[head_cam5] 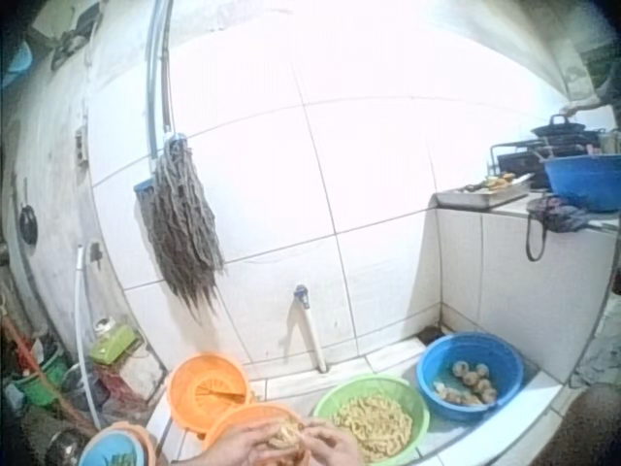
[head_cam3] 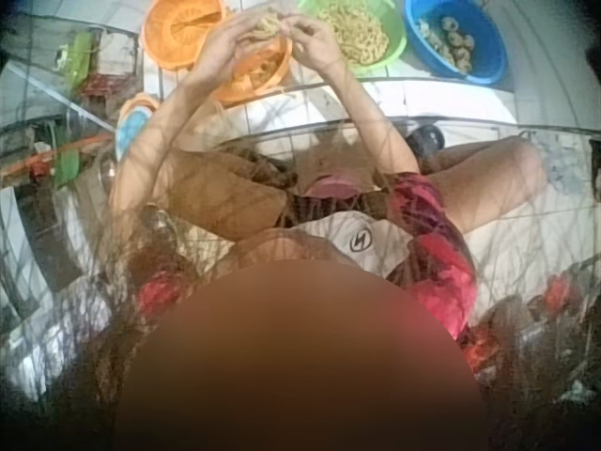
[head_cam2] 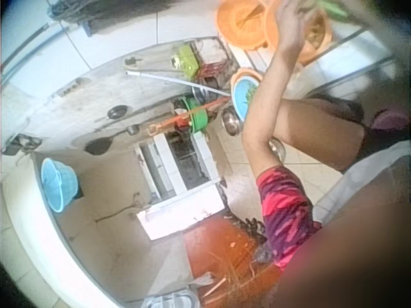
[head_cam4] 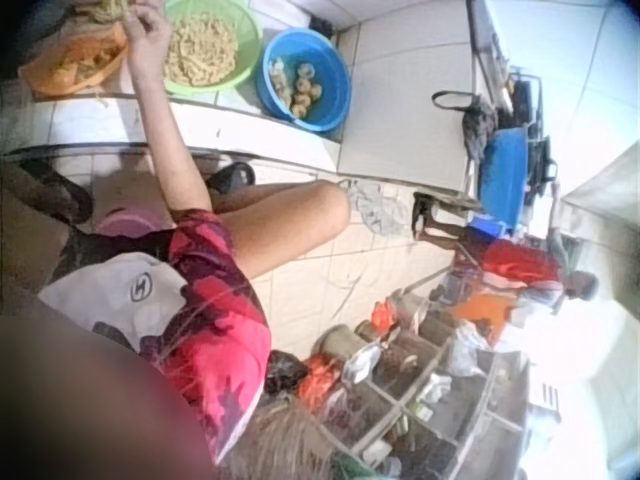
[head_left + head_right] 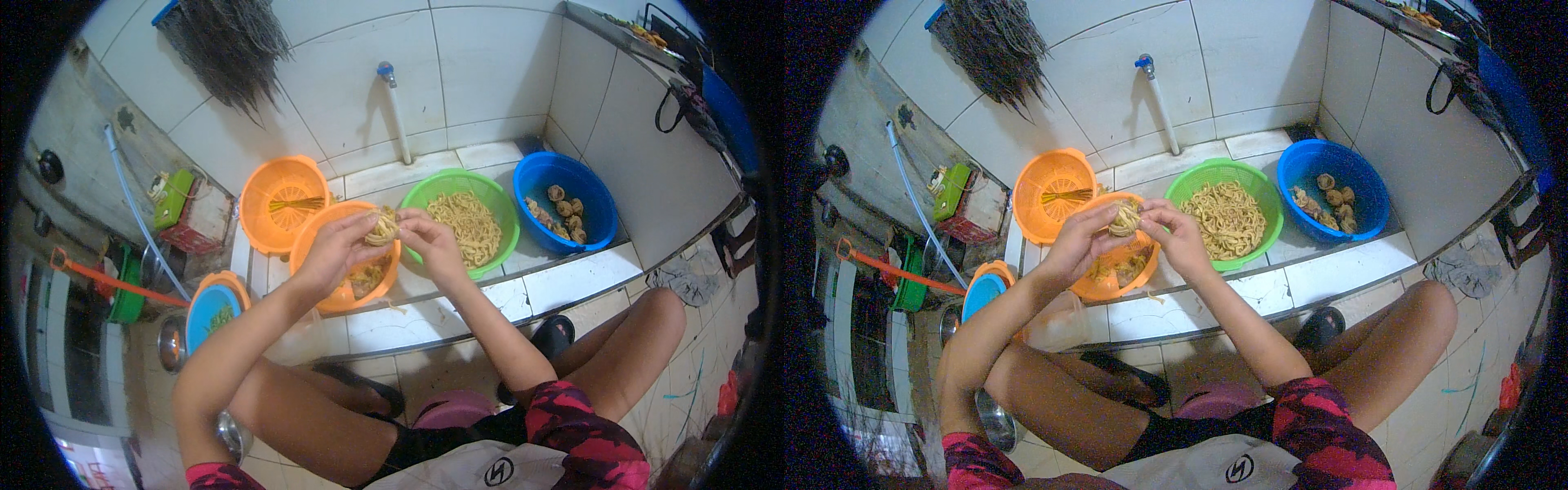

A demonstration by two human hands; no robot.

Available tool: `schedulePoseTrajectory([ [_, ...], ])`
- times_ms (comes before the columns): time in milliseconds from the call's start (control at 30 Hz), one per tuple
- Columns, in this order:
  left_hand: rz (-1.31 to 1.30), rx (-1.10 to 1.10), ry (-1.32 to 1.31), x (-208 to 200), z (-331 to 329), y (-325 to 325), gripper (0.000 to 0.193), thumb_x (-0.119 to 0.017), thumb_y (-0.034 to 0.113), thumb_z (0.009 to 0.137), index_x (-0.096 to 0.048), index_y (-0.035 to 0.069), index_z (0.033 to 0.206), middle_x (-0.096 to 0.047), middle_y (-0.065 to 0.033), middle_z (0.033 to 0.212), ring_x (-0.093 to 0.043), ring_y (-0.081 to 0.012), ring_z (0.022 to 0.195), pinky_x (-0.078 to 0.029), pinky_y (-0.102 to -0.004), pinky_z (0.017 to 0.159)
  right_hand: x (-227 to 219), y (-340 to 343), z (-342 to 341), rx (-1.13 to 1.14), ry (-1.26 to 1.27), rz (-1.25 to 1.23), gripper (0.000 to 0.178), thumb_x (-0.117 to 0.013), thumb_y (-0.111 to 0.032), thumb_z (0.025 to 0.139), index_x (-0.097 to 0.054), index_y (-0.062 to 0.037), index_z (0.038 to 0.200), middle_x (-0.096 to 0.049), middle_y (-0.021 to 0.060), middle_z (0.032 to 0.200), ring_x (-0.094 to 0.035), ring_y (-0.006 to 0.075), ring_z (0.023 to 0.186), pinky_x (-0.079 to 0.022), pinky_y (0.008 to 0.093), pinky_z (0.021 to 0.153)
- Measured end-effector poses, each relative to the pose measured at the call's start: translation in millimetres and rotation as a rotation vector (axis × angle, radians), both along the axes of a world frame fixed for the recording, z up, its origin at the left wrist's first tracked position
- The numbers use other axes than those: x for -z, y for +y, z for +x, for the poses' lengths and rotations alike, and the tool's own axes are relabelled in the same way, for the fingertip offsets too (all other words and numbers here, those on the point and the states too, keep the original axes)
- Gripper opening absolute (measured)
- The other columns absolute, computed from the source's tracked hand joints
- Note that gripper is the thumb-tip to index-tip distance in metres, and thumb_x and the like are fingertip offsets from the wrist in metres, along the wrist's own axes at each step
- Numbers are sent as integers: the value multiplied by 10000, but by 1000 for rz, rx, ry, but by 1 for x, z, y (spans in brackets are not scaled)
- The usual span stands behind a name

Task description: The person sits at a tiled counter and repeatedly wraps small portions of shredded filling with thin strips, forming compact bundles. They place each finished bundle into a blue bowl. The process is continuous and repetitive throughout the clip.

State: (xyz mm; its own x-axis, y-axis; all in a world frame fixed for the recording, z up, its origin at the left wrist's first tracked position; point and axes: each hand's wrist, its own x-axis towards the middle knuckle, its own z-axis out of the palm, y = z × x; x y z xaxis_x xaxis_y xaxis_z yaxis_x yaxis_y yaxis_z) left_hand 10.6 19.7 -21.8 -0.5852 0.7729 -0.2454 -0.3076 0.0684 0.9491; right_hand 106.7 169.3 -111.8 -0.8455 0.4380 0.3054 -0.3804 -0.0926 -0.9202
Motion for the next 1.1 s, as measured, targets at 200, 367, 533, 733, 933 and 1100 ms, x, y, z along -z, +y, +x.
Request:
schedulePoseTrajectory([
  [200,-156,-118,449,13,-1,4,396,-647,194,944,-596,-14,1277,-683,-91,1024,-655,-129,928,-538,-258,829,-19,-16,13,381,40,687,63,-658,-55,853,-630,0,870,-579,113,1019,-573,238,1014,-439,360,905],
  [367,-54,-92,303,3,1,3,395,-593,195,974,-564,-22,1303,-656,-110,1121,-647,-157,1011,-544,-289,890,-25,-9,11,124,124,222,90,-654,-72,893,-634,2,941,-641,85,971,-620,184,957,-484,326,847],
  [533,2,15,129,-8,9,-1,403,-510,191,1012,-497,-21,1355,-606,-129,1243,-616,-201,1130,-537,-360,981,-18,-15,9,122,-11,-172,124,-658,-97,918,-656,18,966,-670,29,852,-649,116,817,-510,249,766],
  [733,29,-69,98,-5,16,0,400,-544,210,1003,-536,-66,1292,-615,-134,1203,-620,-198,1103,-539,-328,969,-19,-30,12,369,-6,25,120,-684,-57,877,-667,22,965,-656,79,931,-629,153,867,-502,273,785],
  [933,58,-132,107,-1,17,1,377,-561,230,998,-566,-47,1253,-623,-107,1167,-630,-170,1054,-549,-300,927,-20,-41,10,443,105,212,168,-746,-75,809,-666,8,931,-578,125,1087,-570,244,1061,-456,336,925],
  [1100,-19,-140,59,2,16,-3,371,-559,242,1000,-568,-34,1247,-628,-94,1142,-636,-158,1027,-547,-298,918,-17,-34,6,300,78,221,218,-794,-122,767,-665,-7,900,-552,131,1158,-529,265,1139,-409,366,999],
])
